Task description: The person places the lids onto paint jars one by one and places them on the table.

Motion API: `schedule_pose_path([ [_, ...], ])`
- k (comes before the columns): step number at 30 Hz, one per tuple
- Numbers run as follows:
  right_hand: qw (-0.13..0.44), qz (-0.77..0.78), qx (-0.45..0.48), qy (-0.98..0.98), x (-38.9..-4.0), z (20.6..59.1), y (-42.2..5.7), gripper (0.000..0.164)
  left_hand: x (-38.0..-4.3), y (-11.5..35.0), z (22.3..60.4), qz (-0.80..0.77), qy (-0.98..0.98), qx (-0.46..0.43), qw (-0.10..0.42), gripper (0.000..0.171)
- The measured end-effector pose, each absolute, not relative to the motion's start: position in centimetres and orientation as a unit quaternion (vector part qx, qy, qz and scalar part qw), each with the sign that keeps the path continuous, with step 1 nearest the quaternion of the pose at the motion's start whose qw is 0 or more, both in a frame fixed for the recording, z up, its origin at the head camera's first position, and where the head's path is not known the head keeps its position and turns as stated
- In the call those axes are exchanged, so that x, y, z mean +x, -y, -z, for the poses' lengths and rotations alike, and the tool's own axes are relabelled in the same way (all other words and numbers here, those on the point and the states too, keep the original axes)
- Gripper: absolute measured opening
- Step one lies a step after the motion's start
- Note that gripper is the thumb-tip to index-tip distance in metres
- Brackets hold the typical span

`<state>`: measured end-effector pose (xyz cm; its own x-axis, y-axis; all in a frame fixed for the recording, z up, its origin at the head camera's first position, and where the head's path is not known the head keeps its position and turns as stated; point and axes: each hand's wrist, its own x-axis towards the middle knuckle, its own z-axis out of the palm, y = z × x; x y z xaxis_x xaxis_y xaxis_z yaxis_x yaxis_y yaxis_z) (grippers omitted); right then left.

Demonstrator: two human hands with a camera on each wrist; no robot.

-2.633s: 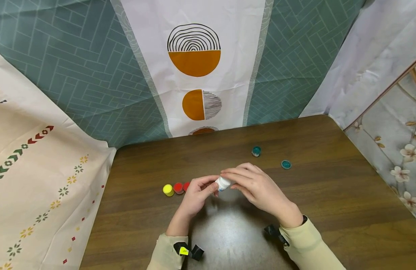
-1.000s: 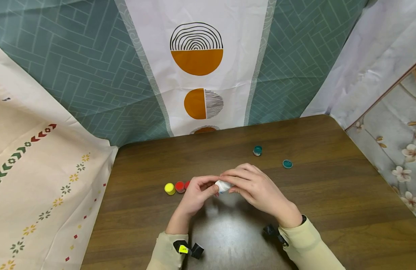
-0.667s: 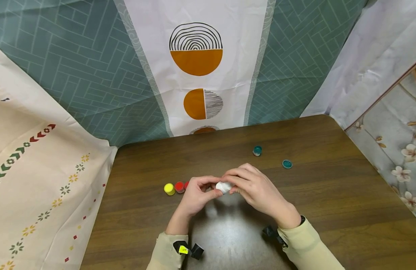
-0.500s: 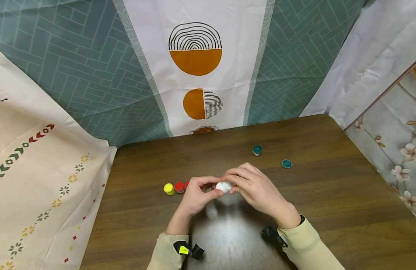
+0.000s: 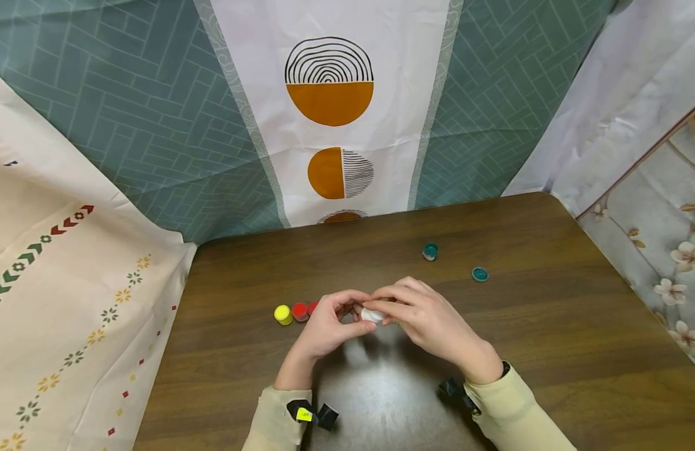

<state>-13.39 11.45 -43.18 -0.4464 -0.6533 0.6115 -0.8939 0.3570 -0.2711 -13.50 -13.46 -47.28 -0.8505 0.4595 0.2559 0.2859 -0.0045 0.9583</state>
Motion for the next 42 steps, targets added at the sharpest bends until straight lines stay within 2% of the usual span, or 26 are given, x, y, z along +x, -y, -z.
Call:
schedule_pose_path([
  [3,0.201,-0.288,0.482,0.803,-13.3,43.0,-11.6,0.038,-13.5,13.6,47.2,-0.641,-0.716,0.270,0.060,0.031],
  [10,0.220,-0.290,0.441,0.820,-13.4,42.3,-13.7,0.043,-13.7,15.3,46.6,-0.667,-0.705,0.243,-0.001,0.032],
  [16,0.175,-0.264,0.386,0.866,-13.4,42.5,-17.1,0.037,-14.3,17.4,46.0,-0.637,-0.745,0.195,-0.022,0.041],
  [20,0.143,-0.251,0.356,0.889,-13.1,42.9,-18.8,0.037,-14.7,18.0,46.0,-0.550,-0.819,0.163,-0.020,0.035],
  [28,0.095,-0.239,0.333,0.907,-13.0,43.7,-19.7,0.036,-15.5,17.1,47.9,-0.428,-0.886,0.175,-0.013,0.031],
  [42,0.085,-0.232,0.331,0.911,-12.9,44.2,-20.1,0.034,-16.0,16.2,49.6,-0.275,-0.942,0.189,-0.025,0.029],
])
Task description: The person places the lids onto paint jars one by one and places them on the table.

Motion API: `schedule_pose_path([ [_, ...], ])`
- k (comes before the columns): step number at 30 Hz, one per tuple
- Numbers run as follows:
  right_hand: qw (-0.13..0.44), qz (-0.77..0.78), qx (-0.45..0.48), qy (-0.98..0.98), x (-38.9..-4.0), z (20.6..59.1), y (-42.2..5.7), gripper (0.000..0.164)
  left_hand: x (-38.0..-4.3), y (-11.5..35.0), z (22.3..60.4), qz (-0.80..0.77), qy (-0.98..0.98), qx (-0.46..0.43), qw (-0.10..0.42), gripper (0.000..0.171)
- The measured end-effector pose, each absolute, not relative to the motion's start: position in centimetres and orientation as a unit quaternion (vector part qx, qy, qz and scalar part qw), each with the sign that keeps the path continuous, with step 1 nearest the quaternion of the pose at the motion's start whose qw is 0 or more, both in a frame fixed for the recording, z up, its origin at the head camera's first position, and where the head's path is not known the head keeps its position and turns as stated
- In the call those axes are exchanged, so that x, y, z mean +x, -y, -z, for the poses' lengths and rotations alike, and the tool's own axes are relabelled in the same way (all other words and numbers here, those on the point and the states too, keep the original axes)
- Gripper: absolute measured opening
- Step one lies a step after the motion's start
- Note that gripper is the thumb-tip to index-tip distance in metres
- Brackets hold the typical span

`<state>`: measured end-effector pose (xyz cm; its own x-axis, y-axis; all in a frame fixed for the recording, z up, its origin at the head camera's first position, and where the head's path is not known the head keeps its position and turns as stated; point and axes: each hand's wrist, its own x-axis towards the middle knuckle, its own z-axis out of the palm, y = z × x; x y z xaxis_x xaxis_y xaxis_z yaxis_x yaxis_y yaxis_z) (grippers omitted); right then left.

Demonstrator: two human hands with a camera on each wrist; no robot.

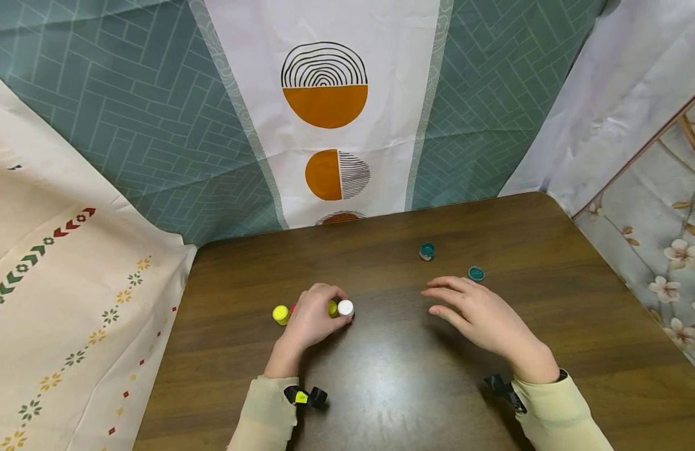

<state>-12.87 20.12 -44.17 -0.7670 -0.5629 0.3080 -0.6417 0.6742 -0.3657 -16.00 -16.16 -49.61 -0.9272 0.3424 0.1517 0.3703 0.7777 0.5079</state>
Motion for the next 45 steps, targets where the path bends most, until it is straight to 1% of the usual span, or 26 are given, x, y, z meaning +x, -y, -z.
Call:
schedule_pose_path([
  [19,0.079,-0.231,0.331,0.911,-13.0,44.2,-20.6,0.032,-16.2,15.5,50.0,0.272,0.948,-0.167,0.005,0.034],
  [21,0.076,-0.229,0.330,0.913,-13.1,44.2,-20.7,0.032,-16.2,15.5,50.0,0.274,0.946,-0.171,0.008,0.040],
  [24,0.067,-0.229,0.323,0.916,-13.0,44.2,-21.1,0.031,-16.1,15.5,49.8,0.281,0.942,-0.182,0.020,0.056],
  [27,0.052,-0.232,0.300,0.924,-13.0,44.2,-22.0,0.031,-16.1,14.9,49.4,0.308,0.929,-0.199,0.044,0.070],
  [29,0.037,-0.238,0.272,0.932,-12.9,44.3,-22.9,0.032,-16.2,14.1,48.9,0.340,0.915,-0.207,0.063,0.072],
  [32,0.016,-0.249,0.218,0.944,-13.0,44.4,-24.2,0.035,-16.4,12.1,48.0,0.398,0.887,-0.215,0.093,0.068],
  [34,0.010,-0.258,0.182,0.949,-13.2,44.5,-25.0,0.037,-16.6,10.3,47.6,0.432,0.871,-0.212,0.098,0.065],
  [36,0.007,-0.269,0.153,0.951,-13.3,44.6,-25.7,0.038,-17.0,8.4,47.4,0.461,0.859,-0.207,0.085,0.062],
  [39,0.008,-0.283,0.122,0.951,-13.5,44.7,-26.4,0.038,-18.0,5.4,47.8,0.503,0.843,-0.186,0.042,0.058],
  [41,0.007,-0.289,0.110,0.951,-13.6,44.8,-26.6,0.038,-19.0,3.6,48.4,0.525,0.837,-0.156,0.017,0.055],
  [43,0.009,-0.291,0.101,0.951,-13.8,44.9,-26.6,0.037,-20.2,2.0,49.3,0.537,0.835,-0.120,0.012,0.053],
  [45,0.011,-0.292,0.095,0.952,-14.0,44.9,-26.6,0.038,-21.5,0.7,50.3,0.532,0.843,-0.080,0.023,0.051],
])
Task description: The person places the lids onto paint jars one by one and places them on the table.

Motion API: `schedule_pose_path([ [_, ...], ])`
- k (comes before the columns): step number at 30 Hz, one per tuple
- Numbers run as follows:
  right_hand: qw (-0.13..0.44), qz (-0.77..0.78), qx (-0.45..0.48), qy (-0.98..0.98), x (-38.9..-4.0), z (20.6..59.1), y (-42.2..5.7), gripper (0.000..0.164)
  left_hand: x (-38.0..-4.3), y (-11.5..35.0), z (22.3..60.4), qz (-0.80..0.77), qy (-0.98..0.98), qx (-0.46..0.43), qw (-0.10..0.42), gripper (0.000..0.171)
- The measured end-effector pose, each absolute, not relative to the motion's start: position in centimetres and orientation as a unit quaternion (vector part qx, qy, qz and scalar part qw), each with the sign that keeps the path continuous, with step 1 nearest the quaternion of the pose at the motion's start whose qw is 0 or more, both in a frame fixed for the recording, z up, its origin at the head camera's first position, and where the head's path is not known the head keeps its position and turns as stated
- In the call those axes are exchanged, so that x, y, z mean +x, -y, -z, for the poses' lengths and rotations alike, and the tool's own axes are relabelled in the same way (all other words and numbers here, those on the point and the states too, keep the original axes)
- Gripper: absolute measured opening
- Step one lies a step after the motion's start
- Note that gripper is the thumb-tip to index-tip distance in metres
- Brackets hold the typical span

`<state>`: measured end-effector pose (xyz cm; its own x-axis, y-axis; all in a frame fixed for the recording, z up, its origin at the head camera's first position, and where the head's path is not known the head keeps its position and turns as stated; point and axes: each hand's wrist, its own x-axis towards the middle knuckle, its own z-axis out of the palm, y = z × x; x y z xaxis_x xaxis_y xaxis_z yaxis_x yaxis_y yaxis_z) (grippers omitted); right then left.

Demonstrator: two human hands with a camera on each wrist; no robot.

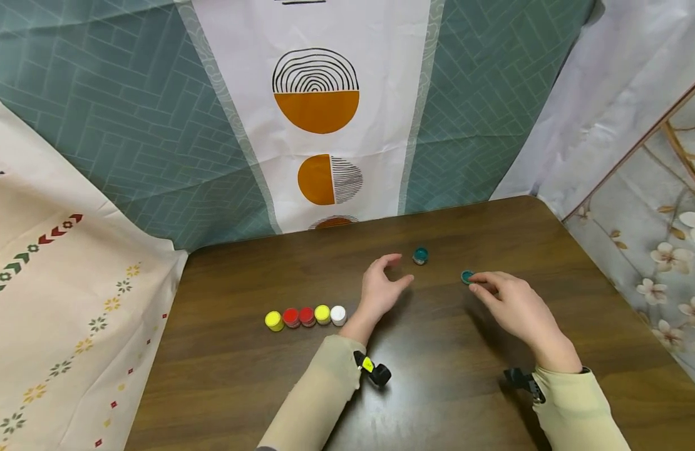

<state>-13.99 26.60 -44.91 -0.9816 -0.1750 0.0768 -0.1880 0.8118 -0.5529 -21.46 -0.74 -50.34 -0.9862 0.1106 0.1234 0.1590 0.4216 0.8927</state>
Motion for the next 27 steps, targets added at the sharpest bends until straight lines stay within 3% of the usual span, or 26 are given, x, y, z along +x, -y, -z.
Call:
schedule_pose_path([
  [4,0.017,-0.294,0.093,0.951,-14.2,45.0,-26.5,0.038,-23.5,-1.2,51.9,0.474,0.879,-0.021,0.047,0.052],
  [11,0.019,-0.296,0.094,0.951,-14.2,45.0,-26.4,0.036,-25.1,-3.7,53.1,0.364,0.927,-0.001,0.090,0.054],
  [27,0.024,-0.302,0.083,0.949,-14.0,45.4,-26.8,0.035,-25.4,-6.1,53.9,0.387,0.913,0.035,0.122,0.040],
])
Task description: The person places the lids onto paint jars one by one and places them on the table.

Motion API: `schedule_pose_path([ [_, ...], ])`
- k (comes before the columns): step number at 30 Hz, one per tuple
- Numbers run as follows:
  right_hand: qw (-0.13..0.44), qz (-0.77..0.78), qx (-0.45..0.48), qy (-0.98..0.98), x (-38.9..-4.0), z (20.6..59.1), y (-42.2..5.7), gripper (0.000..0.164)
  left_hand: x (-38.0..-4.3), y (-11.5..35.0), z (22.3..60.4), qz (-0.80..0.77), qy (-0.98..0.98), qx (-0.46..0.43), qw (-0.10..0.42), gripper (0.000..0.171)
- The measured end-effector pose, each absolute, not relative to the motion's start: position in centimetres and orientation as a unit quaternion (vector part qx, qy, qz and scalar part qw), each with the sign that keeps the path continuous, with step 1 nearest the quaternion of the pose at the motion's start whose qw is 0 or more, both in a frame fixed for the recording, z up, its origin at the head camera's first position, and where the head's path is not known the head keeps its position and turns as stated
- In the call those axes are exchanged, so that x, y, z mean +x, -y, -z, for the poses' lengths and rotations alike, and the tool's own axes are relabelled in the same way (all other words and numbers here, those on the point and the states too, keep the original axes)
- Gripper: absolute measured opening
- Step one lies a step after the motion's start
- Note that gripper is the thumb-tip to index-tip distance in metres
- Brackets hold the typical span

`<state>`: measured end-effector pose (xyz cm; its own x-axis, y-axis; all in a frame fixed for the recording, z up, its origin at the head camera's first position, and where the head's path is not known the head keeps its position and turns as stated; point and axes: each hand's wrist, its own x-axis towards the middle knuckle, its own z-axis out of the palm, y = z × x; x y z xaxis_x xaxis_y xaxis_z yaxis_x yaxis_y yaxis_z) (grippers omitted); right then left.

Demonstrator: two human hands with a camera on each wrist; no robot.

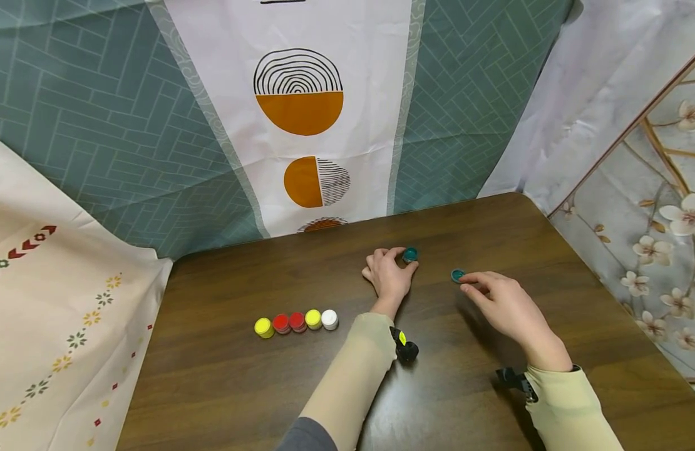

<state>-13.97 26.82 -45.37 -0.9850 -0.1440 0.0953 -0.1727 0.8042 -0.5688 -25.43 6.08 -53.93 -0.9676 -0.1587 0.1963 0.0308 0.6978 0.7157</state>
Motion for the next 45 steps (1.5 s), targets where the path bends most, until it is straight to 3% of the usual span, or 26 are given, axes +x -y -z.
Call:
schedule_pose_path([
  [9,0.018,-0.303,0.082,0.949,-14.2,45.1,-26.4,0.037,-24.8,-4.9,52.9,0.427,0.896,0.036,0.121,0.036],
  [17,0.000,-0.290,0.083,0.953,-15.0,45.0,-26.7,0.039,-23.4,-3.2,51.6,0.545,0.824,-0.001,0.154,0.032],
  [27,-0.088,-0.220,0.088,0.968,-17.6,46.8,-26.5,0.065,-17.4,2.8,48.3,0.606,0.769,-0.132,0.157,0.037],
  [36,-0.079,-0.198,0.069,0.975,-19.2,48.6,-25.6,0.061,-14.7,8.3,48.9,0.617,0.763,-0.115,0.157,0.039],
  [45,-0.035,-0.183,0.070,0.980,-19.1,49.2,-24.8,0.041,-14.3,10.0,49.4,0.638,0.736,-0.138,0.179,0.033],
])
